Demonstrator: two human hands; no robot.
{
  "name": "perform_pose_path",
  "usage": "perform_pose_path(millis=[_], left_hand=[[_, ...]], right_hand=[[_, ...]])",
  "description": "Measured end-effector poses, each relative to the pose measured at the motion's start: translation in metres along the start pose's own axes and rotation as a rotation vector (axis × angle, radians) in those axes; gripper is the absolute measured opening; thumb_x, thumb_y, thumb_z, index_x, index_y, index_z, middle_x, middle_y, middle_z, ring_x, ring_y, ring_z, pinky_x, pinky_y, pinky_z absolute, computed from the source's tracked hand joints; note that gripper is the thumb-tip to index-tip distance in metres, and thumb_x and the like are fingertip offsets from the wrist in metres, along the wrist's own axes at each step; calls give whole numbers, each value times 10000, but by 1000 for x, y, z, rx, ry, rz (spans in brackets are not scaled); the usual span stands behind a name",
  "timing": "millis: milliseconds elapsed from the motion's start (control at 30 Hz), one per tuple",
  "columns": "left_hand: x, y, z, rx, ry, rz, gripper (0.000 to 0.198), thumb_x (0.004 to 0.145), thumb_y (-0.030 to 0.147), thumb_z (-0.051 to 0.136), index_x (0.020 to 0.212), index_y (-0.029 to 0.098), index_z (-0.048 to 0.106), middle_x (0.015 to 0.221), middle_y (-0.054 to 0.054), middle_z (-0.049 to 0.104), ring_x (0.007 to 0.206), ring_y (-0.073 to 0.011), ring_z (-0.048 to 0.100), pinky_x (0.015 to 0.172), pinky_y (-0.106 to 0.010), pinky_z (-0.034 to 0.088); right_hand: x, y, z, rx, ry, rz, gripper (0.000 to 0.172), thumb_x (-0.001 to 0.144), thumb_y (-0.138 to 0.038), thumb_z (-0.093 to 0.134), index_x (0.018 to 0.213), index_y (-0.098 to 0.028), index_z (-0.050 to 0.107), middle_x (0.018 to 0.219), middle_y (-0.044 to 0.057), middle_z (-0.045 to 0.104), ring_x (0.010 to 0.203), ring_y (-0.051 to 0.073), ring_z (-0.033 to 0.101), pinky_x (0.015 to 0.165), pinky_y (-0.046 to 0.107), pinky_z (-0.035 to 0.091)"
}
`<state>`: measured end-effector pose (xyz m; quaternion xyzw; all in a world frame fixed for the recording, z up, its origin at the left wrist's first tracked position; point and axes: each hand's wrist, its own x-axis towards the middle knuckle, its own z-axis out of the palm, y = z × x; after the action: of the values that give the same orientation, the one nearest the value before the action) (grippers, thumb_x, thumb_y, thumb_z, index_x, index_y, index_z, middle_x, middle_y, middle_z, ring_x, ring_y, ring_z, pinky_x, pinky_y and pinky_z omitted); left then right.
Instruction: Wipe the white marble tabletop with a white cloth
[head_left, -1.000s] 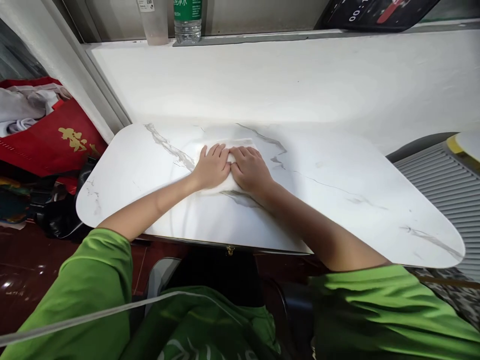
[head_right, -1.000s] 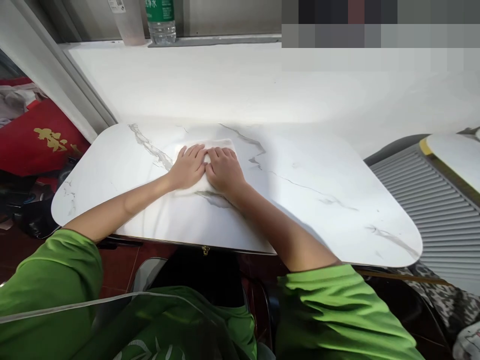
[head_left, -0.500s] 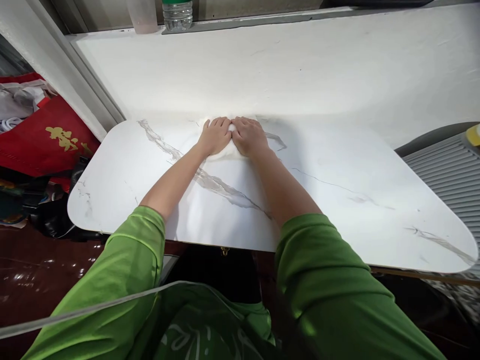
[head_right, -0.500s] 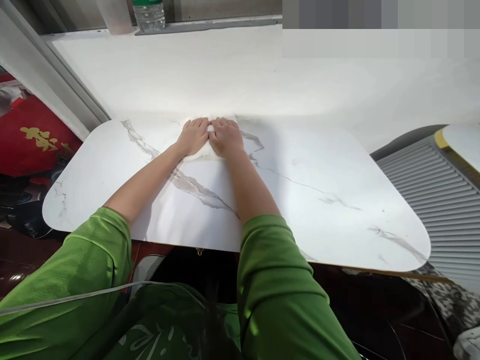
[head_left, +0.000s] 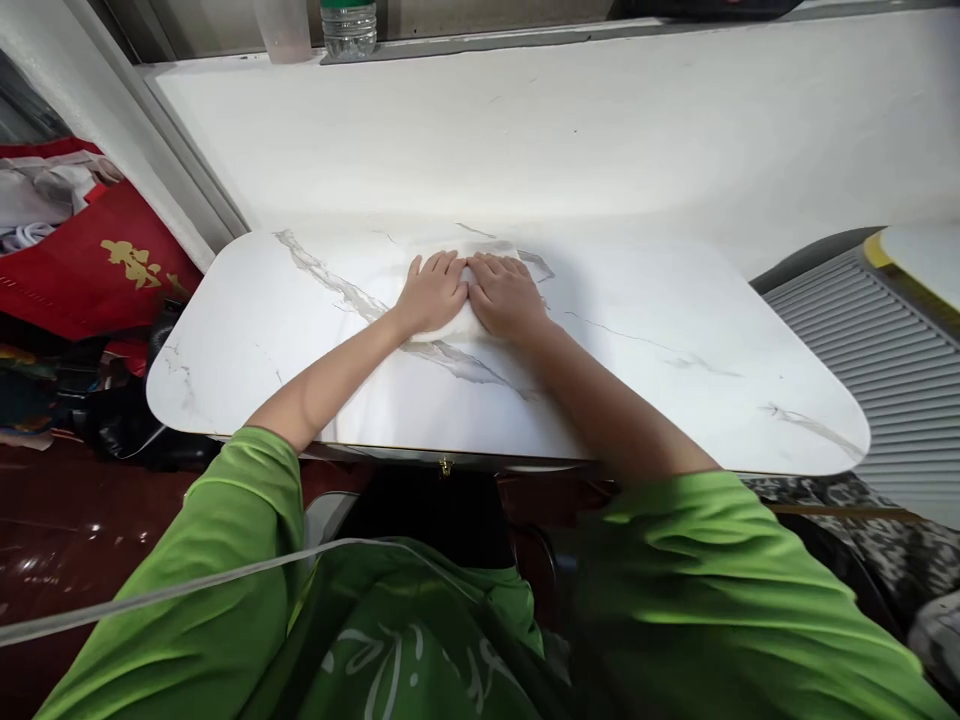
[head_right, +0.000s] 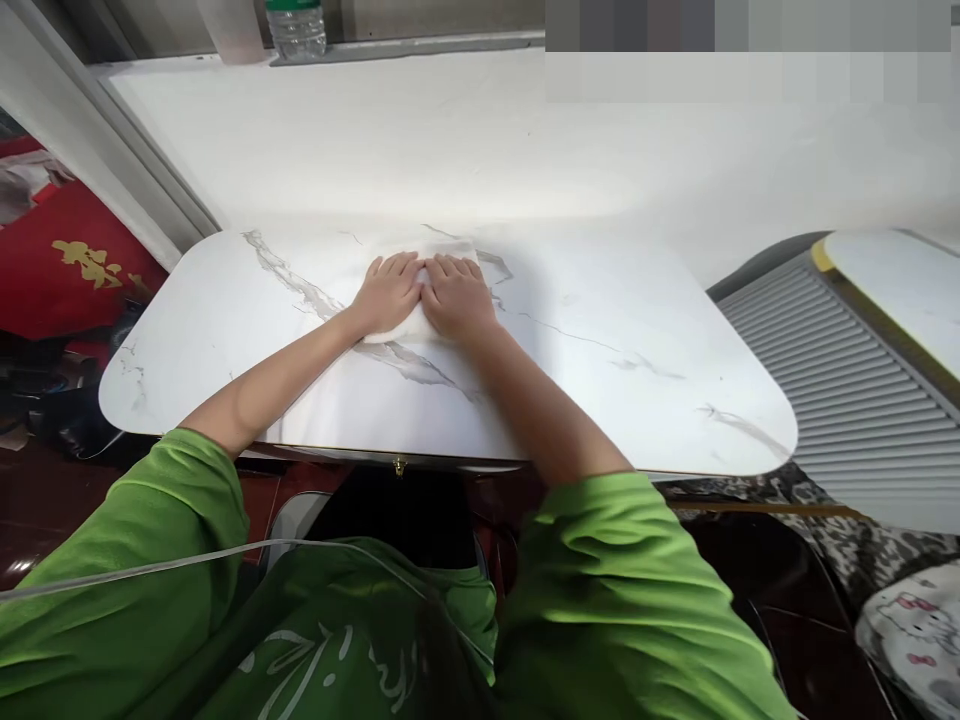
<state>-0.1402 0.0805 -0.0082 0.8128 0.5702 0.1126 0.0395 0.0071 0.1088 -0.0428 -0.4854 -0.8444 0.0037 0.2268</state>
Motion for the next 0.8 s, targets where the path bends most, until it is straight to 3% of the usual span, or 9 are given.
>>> perform_pose_path(millis=[300, 433, 600, 800], left_hand=[[-93, 65, -2, 36, -4, 66, 499, 985, 258, 339, 1446, 79, 409, 1567, -177, 343, 1487, -296, 236, 1217, -532, 138], [-115, 81, -1, 16, -19, 166, 527, 969, 263, 347, 1436, 28, 416, 1551, -200, 362, 1493, -308, 214, 1224, -540, 110], [-95, 77, -1, -7, -57, 175, 527, 959, 238, 343, 1445, 45, 407, 1552, -193, 361, 1476, -296, 268, 1218, -549, 122], [-20, 52, 3, -13, -102, 144, 520, 981, 220, 286, 1473, 73, 363, 1576, -152, 335, 1476, -252, 272, 1225, -498, 132]], right_hand=[[-112, -39, -52, -47, -11, -81, 535, 899, -231, 312, 1371, -85, 517, 1420, 171, 546, 1349, 284, 471, 1135, 510, 341], [-144, -49, -63, -56, 18, -41, 537, 897, -235, 313, 1371, -91, 520, 1423, 160, 546, 1361, 270, 466, 1152, 495, 337], [-133, -42, -60, -65, 8, -2, 533, 884, -227, 318, 1344, -71, 538, 1411, 166, 555, 1344, 280, 478, 1145, 489, 346], [-66, -1, -42, -72, -8, 65, 525, 886, -204, 301, 1335, -71, 538, 1403, 169, 559, 1332, 301, 470, 1117, 489, 345]])
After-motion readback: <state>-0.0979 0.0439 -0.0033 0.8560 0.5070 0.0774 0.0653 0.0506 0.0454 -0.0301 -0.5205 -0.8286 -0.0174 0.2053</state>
